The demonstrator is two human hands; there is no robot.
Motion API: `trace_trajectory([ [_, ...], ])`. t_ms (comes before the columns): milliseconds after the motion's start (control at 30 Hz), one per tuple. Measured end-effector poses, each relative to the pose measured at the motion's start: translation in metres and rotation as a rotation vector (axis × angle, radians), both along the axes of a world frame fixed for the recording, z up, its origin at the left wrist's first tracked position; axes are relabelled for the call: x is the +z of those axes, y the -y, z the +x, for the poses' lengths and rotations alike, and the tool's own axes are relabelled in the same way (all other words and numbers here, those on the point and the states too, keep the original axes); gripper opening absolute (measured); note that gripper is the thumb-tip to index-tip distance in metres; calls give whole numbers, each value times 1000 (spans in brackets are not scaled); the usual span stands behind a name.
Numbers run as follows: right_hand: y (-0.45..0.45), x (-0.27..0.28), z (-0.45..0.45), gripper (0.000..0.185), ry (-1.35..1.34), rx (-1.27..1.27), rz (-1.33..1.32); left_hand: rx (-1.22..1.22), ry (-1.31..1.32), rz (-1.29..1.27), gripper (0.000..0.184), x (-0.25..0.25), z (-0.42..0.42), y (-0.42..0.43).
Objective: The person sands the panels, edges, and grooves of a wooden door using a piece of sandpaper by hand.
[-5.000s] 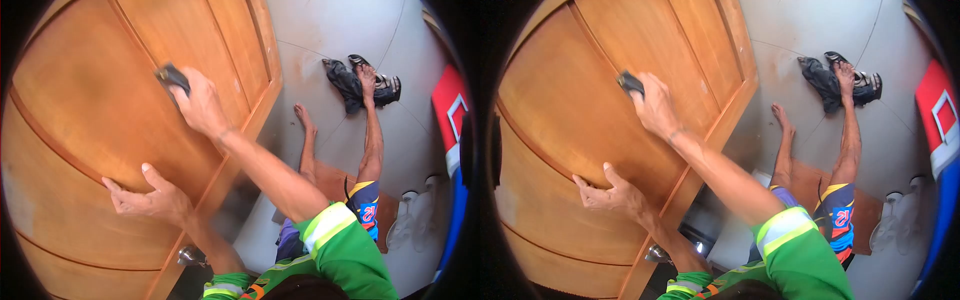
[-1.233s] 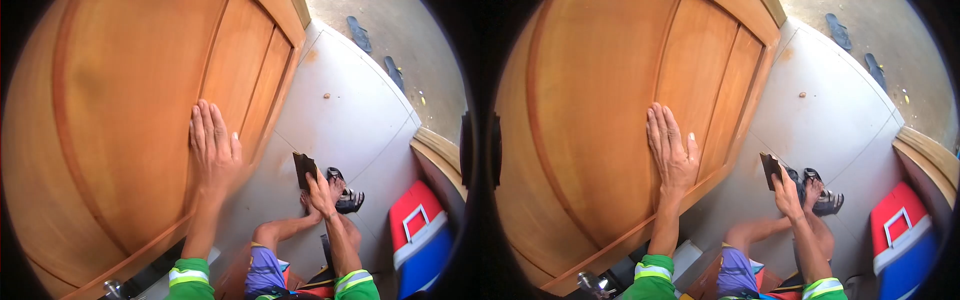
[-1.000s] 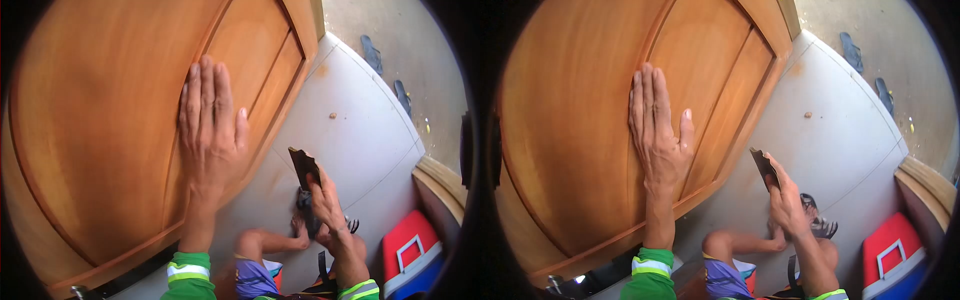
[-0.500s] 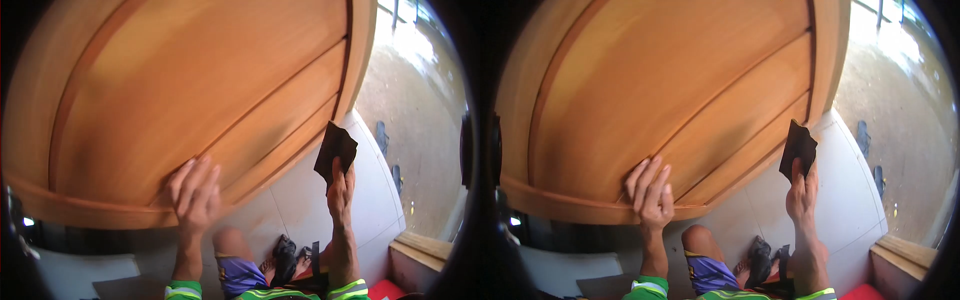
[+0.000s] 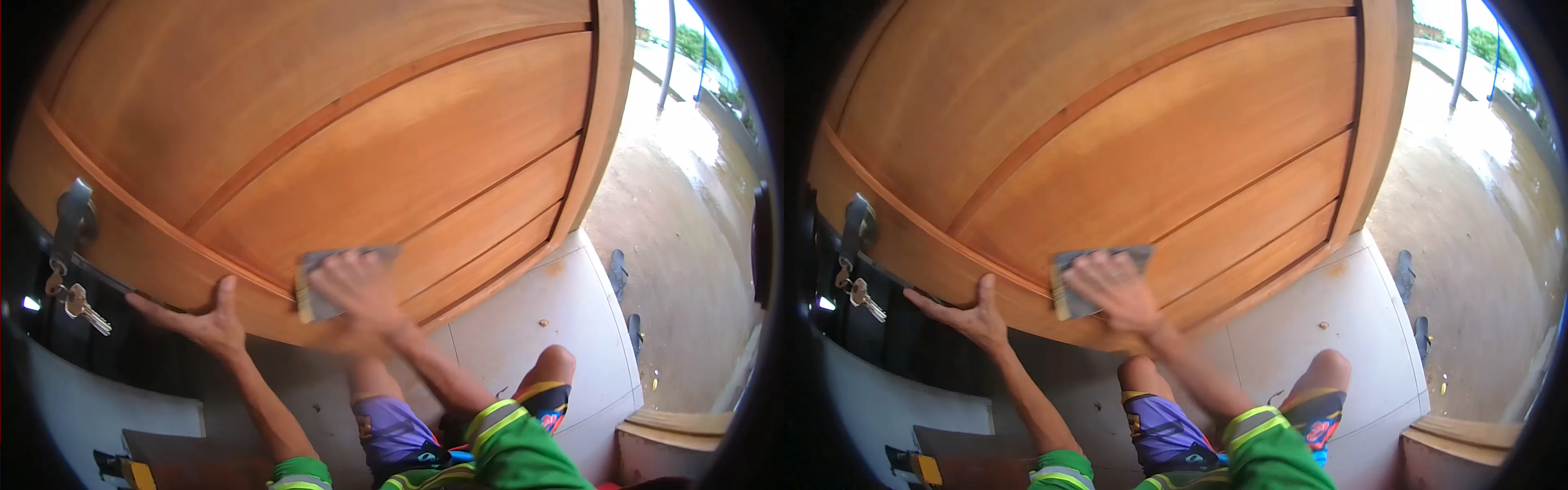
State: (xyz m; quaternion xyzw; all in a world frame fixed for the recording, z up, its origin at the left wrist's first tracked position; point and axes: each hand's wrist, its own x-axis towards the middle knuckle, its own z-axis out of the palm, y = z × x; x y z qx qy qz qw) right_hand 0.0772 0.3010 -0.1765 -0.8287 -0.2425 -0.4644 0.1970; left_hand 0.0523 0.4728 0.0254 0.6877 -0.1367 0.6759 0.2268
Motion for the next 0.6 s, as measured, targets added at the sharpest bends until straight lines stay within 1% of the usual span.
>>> trace_trajectory([
  [67, 97, 7, 0, 75, 52, -162, 222, -398, -318, -276, 73, -6, 14, -37],
  [100, 135, 25, 17, 74, 272, -329, 502, -600, -480, -404, 70, -10, 19, -46],
  [133, 166, 44, 40, 71, 379, -476, 840, -610, -488, -447, 68, -14, 23, -45],
  [200, 170, 90, 53, 72, 393, -527, 926, -617, -519, -518, 64, -17, 30, -44],
  [233, 157, 123, 59, 72, 418, -531, 975, -594, -485, -469, 65, -18, 35, -46],
  [267, 99, 149, 42, 72, 341, -467, 777, -572, -451, -413, 65, -19, 40, -49],
  [300, 49, 161, 24, 72, 255, -406, 571, -549, -428, -366, 65, -22, 41, -50],
  [333, 55, 156, 24, 71, 224, -367, 409, -548, -443, -385, 65, -22, 39, -50],
  [400, 87, 122, 32, 69, 168, -293, 90, -551, -468, -417, 66, -20, 38, -51],
  [467, 137, 100, 35, 68, 120, -213, -249, -548, -402, -402, 65, -22, 42, -47],
  [500, 181, 111, 28, 65, 317, -348, 143, -548, -377, -397, 64, -24, 45, -46],
  [533, 213, 133, 65, 60, 632, -429, 550, -521, -388, -407, 64, -23, 47, -47],
  [567, 262, 136, 60, 58, 442, -487, 820, -492, -410, -415, 63, -23, 46, -49],
  [600, 255, 147, 42, 58, 431, -507, 810, -466, -447, -422, 63, -28, 41, -49],
])
